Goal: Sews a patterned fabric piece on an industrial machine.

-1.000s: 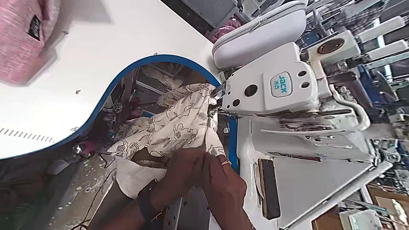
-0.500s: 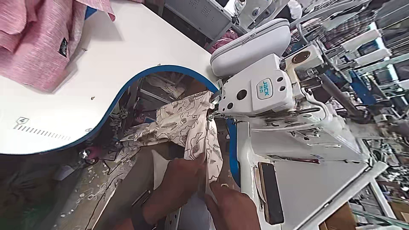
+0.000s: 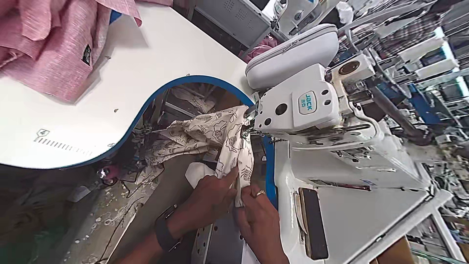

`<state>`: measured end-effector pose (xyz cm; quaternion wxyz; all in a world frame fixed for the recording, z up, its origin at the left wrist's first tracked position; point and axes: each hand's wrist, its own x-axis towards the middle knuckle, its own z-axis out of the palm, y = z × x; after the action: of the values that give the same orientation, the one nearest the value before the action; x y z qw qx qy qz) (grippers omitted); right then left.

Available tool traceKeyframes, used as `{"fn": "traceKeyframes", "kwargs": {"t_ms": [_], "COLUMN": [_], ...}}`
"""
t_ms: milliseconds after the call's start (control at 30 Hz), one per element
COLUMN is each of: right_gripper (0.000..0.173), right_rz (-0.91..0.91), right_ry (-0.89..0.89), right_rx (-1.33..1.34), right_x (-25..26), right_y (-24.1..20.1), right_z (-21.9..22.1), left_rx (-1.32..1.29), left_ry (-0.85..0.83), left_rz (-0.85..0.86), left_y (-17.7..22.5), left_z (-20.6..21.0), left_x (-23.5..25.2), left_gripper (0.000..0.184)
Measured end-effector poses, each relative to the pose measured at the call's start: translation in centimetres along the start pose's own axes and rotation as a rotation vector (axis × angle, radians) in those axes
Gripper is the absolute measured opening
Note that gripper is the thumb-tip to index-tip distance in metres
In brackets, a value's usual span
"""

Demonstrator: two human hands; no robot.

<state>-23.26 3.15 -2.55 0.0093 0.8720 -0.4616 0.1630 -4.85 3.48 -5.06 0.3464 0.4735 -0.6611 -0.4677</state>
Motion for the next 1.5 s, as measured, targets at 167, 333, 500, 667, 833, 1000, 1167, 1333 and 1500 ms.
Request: {"fn": "traceKeyframes", "kwargs": {"t_ms": [167, 333, 500, 667, 833, 1000, 1167, 1333, 1500], "right_gripper": [0.018, 0.021, 0.031, 0.025, 0.023, 0.025, 0.019, 0.015, 0.015], "right_rz": [0.05, 0.034, 0.093, 0.138, -0.054, -0.057, 0.076, 0.071, -0.14], "right_ry": [-0.041, 0.089, 0.165, -0.198, -0.305, -0.363, -0.077, 0.143, 0.339], "right_rx": [0.145, 0.222, -0.002, -0.123, 0.066, 0.096, 0.258, 0.275, -0.044], "right_x": [-0.6, 0.9, 2.7, -0.3, 0.1, 0.8, 1.0, 0.0, 0.0], "right_y": [0.8, 0.6, 0.3, 0.5, -0.2, -0.8, -1.8, -2.5, -2.2], "right_z": [-0.4, -0.1, 1.5, -2.4, -3.9, -4.7, -3.2, -1.4, 0.6], "left_rx": [-0.001, -0.001, -0.023, -0.029, 0.051, 0.09, 0.102, 0.061, -0.017], "left_ry": [0.029, 0.019, 0.099, 0.142, 0.118, 0.238, 0.289, 0.284, 0.271], "left_rz": [0.064, 0.042, 0.021, -0.001, -0.012, 0.051, 0.118, 0.142, 0.076], "left_y": [-0.5, -0.2, -0.3, -0.5, 0.5, -0.4, -0.8, -1.3, -0.8], "left_z": [0.1, 0.3, 0.3, 0.7, 0.6, 1.6, 2.0, 1.9, 1.2], "left_x": [0.1, 0.2, 1.0, 0.4, 1.2, 0.2, 0.3, 0.7, 2.3], "left_gripper": [0.05, 0.047, 0.044, 0.041, 0.037, 0.037, 0.023, 0.027, 0.033]}}
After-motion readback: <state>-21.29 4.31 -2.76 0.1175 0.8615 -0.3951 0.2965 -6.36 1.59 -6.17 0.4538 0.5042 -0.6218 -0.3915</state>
